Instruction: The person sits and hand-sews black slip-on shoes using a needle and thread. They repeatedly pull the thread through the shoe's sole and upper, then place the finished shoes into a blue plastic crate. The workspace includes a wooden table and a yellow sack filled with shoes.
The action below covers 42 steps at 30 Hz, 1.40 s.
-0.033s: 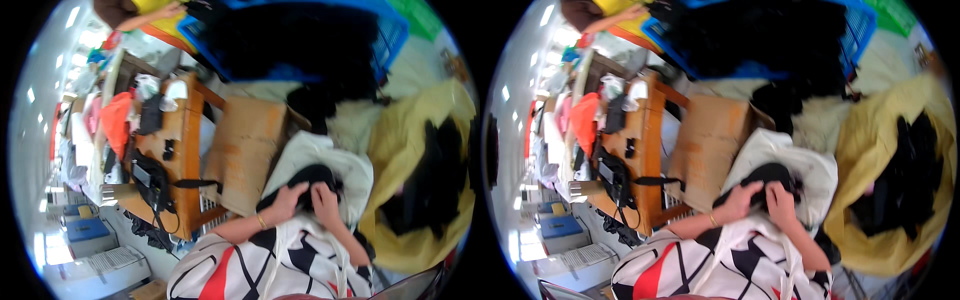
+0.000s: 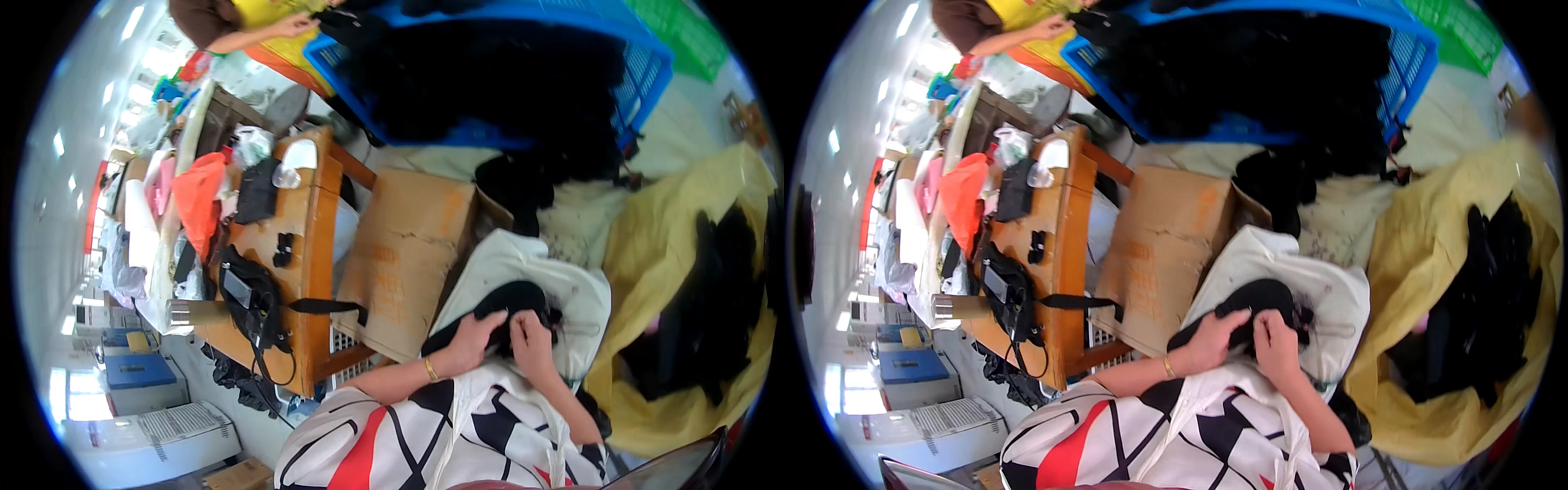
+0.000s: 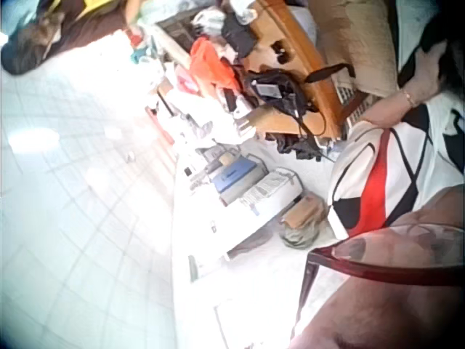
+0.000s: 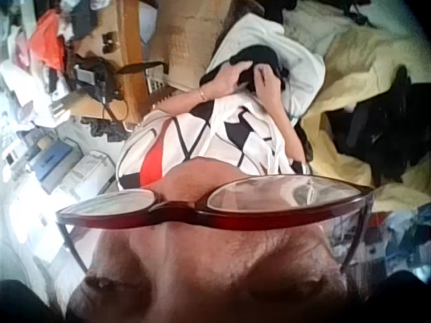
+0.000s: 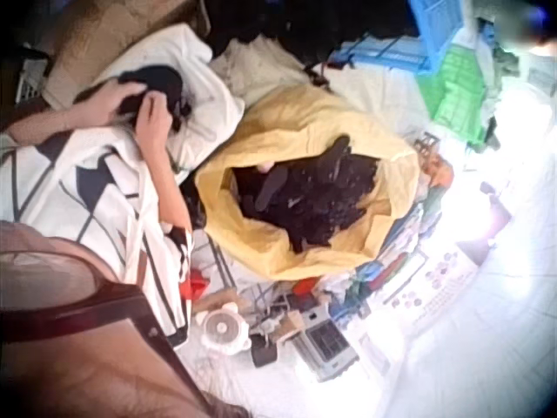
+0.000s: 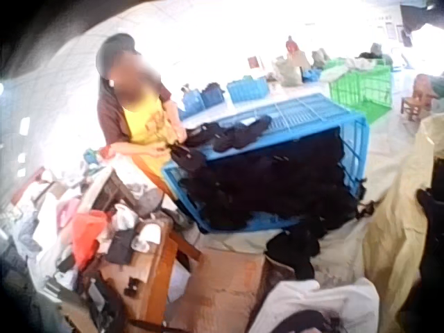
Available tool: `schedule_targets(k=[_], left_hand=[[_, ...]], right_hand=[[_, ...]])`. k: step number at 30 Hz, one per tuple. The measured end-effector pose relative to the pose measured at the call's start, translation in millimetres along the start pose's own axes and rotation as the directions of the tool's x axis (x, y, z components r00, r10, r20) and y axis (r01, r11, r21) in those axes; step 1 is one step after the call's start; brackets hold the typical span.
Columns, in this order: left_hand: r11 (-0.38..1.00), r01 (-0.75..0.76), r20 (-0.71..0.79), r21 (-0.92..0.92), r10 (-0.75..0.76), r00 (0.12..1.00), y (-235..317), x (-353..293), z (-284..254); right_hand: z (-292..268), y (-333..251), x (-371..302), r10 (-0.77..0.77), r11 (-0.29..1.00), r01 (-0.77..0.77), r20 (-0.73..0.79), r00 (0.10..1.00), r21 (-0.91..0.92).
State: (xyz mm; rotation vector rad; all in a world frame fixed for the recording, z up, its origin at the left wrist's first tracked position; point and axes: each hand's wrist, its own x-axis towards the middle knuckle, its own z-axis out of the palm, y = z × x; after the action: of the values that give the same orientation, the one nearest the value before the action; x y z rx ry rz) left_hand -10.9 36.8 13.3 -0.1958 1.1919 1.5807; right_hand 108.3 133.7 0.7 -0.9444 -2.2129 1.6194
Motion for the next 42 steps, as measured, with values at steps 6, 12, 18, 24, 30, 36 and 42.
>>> schedule_targets(k=[6,12,18,24,30,36,42], left_hand=[[0.999,-0.031,0.044,0.032,0.03,0.999,-32,10,-25],[0.994,-0.091,0.027,0.067,0.089,0.996,-23,4,-7],[0.998,-0.019,0.074,0.067,0.014,0.997,-27,5,-13],[0.999,-0.016,0.092,0.049,0.012,0.996,-22,3,-10],[0.998,-0.029,0.108,0.064,0.022,0.994,-23,2,-10],[0.982,-0.113,0.12,0.154,0.095,0.988,-31,11,-11],[0.866,-0.183,0.226,0.465,0.084,0.971,-1,-3,0]], right_hand=[[-4,-30,17,0.253,0.943,-0.271,0.115,0.961,0.195],[-26,-25,26,-0.202,0.936,0.191,-0.005,0.979,-0.297],[-25,-32,35,-0.059,0.994,0.069,0.124,0.99,-0.082],[-20,-23,37,-0.232,0.948,0.224,-0.007,0.973,-0.224],[-13,-11,46,0.06,0.954,-0.035,-0.076,0.995,0.297],[-37,-3,38,0.231,0.591,-0.347,0.259,0.938,0.729],[-148,11,46,0.285,0.309,0.12,-0.212,0.935,0.944]])
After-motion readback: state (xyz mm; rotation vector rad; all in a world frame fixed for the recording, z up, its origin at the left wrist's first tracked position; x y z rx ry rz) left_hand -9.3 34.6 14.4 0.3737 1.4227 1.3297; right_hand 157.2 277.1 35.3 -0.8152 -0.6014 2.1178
